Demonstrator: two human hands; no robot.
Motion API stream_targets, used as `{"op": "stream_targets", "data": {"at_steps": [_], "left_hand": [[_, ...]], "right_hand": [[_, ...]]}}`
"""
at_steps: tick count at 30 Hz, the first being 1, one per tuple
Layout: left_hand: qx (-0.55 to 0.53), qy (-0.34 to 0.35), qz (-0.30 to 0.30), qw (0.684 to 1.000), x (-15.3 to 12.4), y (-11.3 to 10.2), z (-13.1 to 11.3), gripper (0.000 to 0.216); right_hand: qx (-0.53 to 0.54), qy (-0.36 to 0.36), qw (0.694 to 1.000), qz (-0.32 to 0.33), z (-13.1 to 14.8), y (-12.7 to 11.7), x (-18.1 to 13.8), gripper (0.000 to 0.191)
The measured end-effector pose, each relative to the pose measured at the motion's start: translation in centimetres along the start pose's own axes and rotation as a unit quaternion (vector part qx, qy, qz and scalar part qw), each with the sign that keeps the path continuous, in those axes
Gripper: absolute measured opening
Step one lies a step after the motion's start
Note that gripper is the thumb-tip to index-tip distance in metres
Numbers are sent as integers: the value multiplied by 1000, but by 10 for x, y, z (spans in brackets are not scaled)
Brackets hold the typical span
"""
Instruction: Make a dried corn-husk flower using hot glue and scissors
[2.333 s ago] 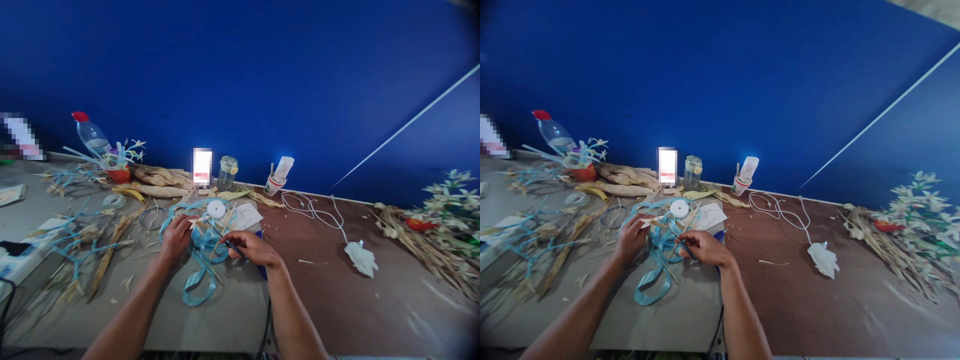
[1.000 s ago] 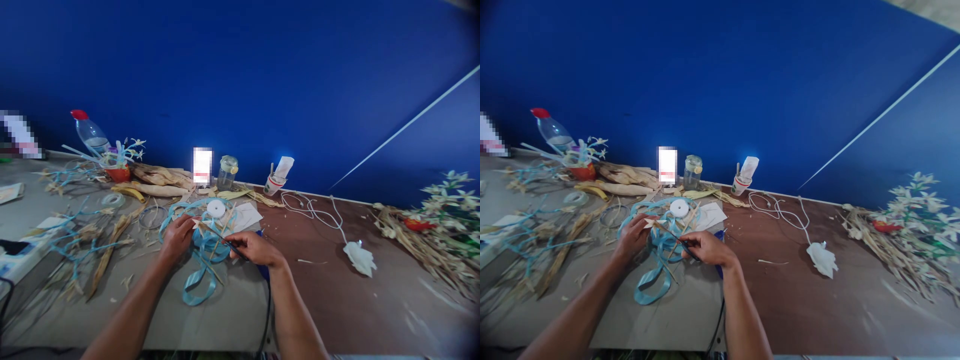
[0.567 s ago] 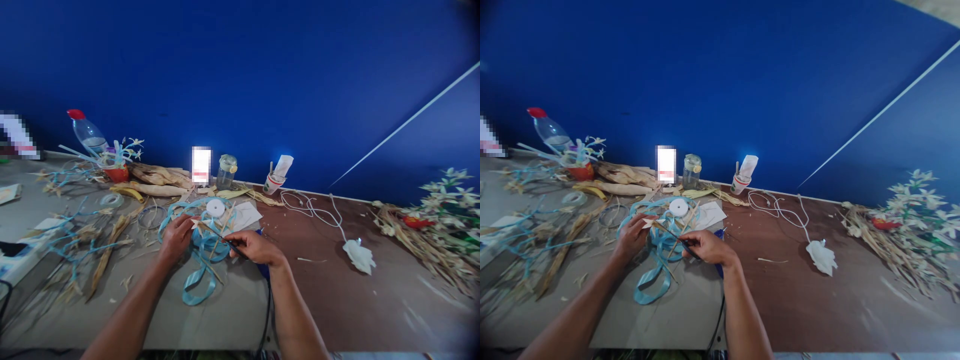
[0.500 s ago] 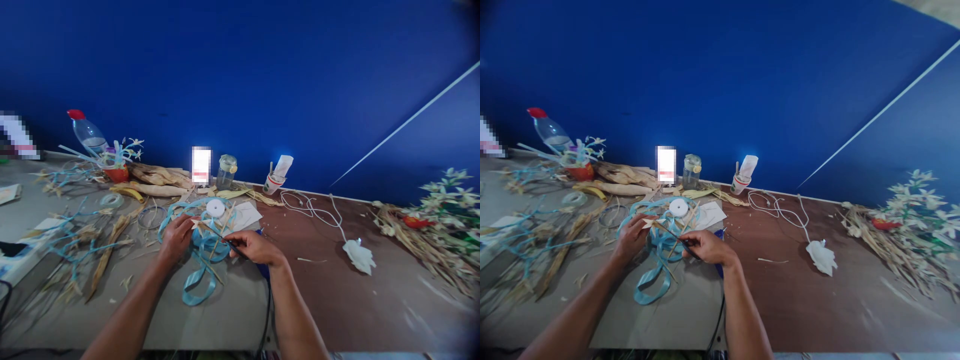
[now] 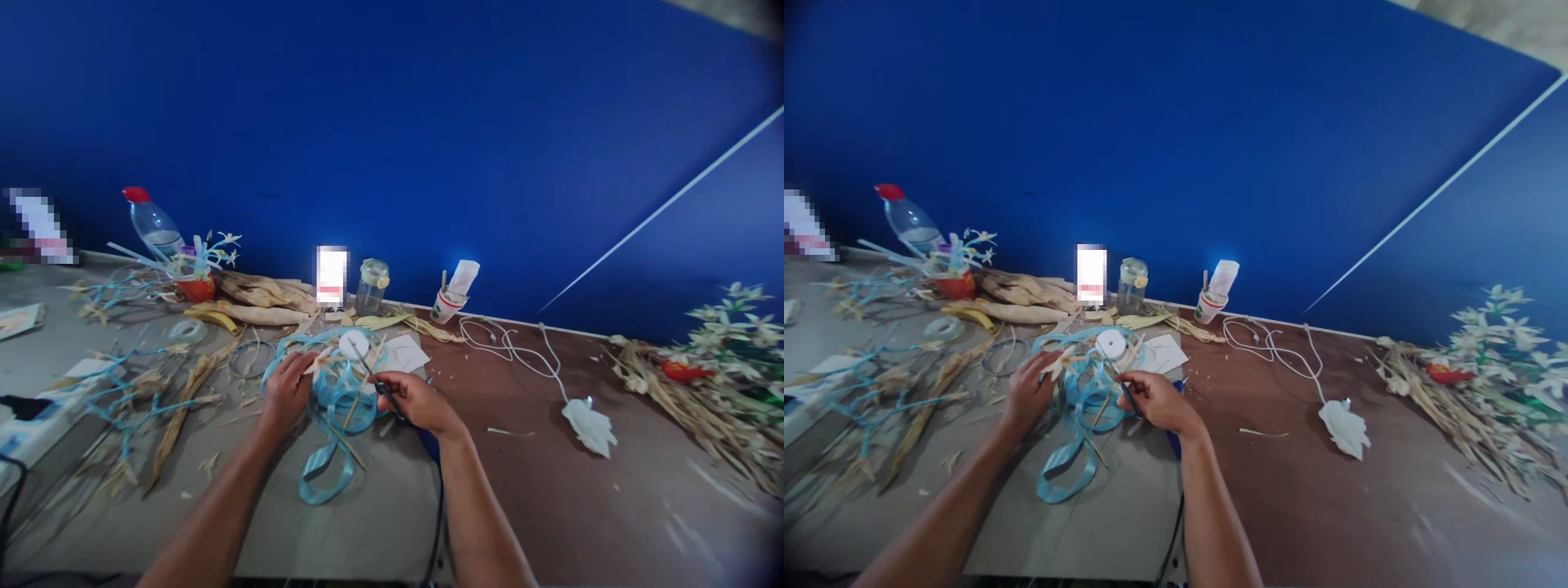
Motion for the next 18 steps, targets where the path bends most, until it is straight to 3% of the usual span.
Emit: {"op": "stream_targets", "data": {"at_steps": [4, 10, 14, 18], "left_hand": [[-5, -51, 10, 999, -1, 3, 5, 27], [-63, -140, 69, 986, -1, 8, 3, 24], [-105, -159, 80, 978, -1, 12, -2, 20], [-149, -189, 84, 967, -5, 20, -2, 16]], "right_hand": [[-63, 15, 993, -96, -5, 0, 11, 44], [-236, 45, 957, -161, -4, 19, 13, 35], [-356, 66, 915, -175, 7, 32, 9, 37], [-414, 90, 894, -142, 10, 41, 9, 42]]}}
Point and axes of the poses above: each hand's wrist, its own x-axis towards the middle knuckle, its own y-axis out of the palm, z = x × y, the point moved 7 cm from there along x, towards the middle knuckle, and after that the axes turned 1 degree about z, right-handed, at the moved point
